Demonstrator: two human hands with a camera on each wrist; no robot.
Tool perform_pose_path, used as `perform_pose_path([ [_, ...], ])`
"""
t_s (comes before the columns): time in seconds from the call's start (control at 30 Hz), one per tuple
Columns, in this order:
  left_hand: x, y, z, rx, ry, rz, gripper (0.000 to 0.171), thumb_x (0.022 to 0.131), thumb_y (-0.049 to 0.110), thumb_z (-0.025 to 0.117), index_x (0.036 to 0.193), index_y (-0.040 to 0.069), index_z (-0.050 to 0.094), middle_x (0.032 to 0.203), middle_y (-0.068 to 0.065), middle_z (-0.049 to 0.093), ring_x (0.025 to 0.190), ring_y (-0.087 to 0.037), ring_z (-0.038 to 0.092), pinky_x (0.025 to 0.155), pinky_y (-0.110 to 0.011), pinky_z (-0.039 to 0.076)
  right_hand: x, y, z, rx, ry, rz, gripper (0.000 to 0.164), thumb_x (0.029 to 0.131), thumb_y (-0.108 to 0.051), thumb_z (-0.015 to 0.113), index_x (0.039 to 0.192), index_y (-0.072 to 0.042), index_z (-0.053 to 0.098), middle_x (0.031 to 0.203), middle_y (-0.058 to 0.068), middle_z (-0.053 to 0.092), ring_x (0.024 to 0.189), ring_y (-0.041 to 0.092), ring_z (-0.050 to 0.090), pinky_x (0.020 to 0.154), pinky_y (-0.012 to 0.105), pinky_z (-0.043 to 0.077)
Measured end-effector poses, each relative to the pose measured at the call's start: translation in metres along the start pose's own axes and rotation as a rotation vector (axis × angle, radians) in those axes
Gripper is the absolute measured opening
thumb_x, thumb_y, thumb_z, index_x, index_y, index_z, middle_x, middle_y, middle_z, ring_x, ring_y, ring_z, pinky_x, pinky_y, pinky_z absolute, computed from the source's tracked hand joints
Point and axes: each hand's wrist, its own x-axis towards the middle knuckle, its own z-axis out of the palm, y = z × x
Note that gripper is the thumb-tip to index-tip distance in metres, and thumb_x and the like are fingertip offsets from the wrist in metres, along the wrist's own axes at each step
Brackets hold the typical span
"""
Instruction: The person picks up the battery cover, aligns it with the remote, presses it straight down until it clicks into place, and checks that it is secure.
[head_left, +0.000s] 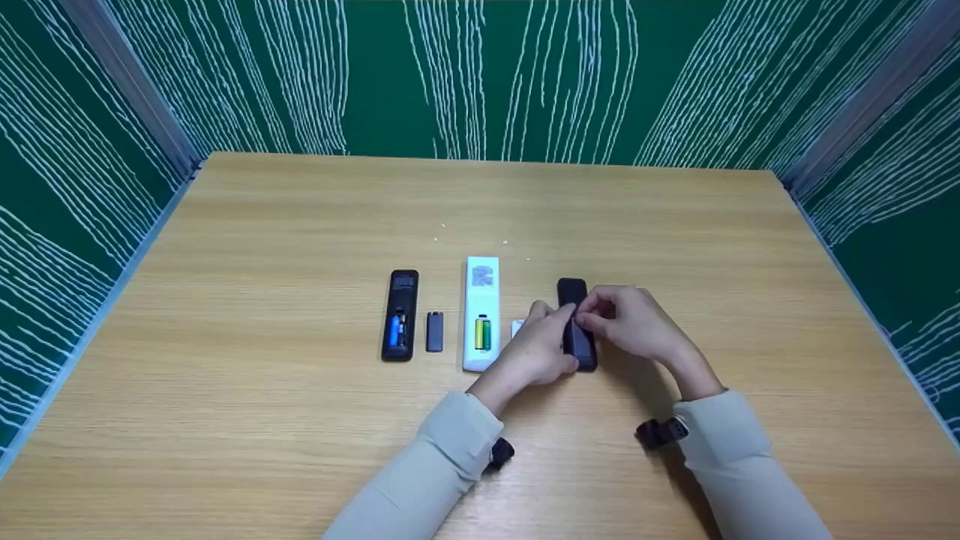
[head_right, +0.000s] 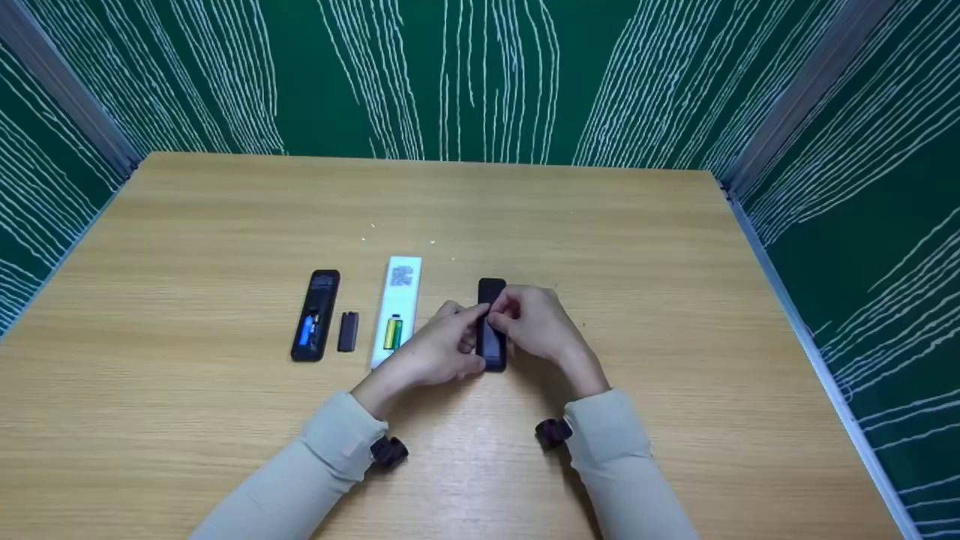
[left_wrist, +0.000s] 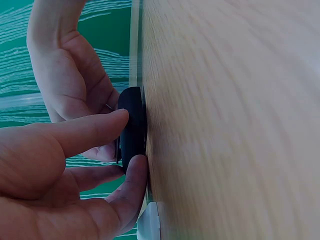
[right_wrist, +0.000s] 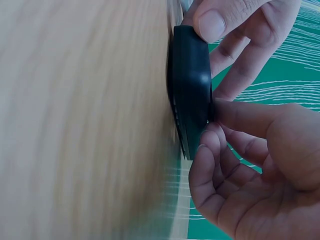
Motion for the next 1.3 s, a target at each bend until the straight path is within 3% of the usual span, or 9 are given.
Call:
perform_pose_path([
  [0.47,-0.001,-0.001,-0.002,-0.013,-0.004,-0.031,0.084,0.091,0.006,0.081,0.165,0.012,0.04,0.135,-0.009,0.047,0.114,-0.022,0.056,0.103,-0.027,0.047,0.003,-0.002,0.004,0.006,-0.007,0.03,0.005,0.1,-0.011,0.073,0.098,-0.007,0.074,0.084,0.002,0.067,0.075,0.017,0.056,0.065,0.024,0.044],
  [0.87,-0.001,-0.002,-0.001,0.006,0.0,-0.015,0.083,0.091,0.006,0.08,0.164,0.009,0.041,0.137,-0.01,0.048,0.116,-0.022,0.056,0.106,-0.027,0.047,0.003,0.002,0.0,-0.012,-0.013,0.039,0.006,0.101,-0.015,0.071,0.1,-0.009,0.072,0.086,0.004,0.067,0.076,0.019,0.058,0.066,0.027,0.046],
  [1.3,-0.001,0.001,0.0,-0.028,-0.004,-0.031,0.083,0.091,0.006,0.08,0.164,0.015,0.042,0.137,-0.007,0.048,0.114,-0.02,0.056,0.103,-0.028,0.049,0.008,0.0,-0.017,-0.073,-0.114,0.101,0.022,0.104,-0.03,0.069,0.095,-0.01,0.07,0.083,0.004,0.061,0.074,0.021,0.056,0.063,0.029,0.043],
])
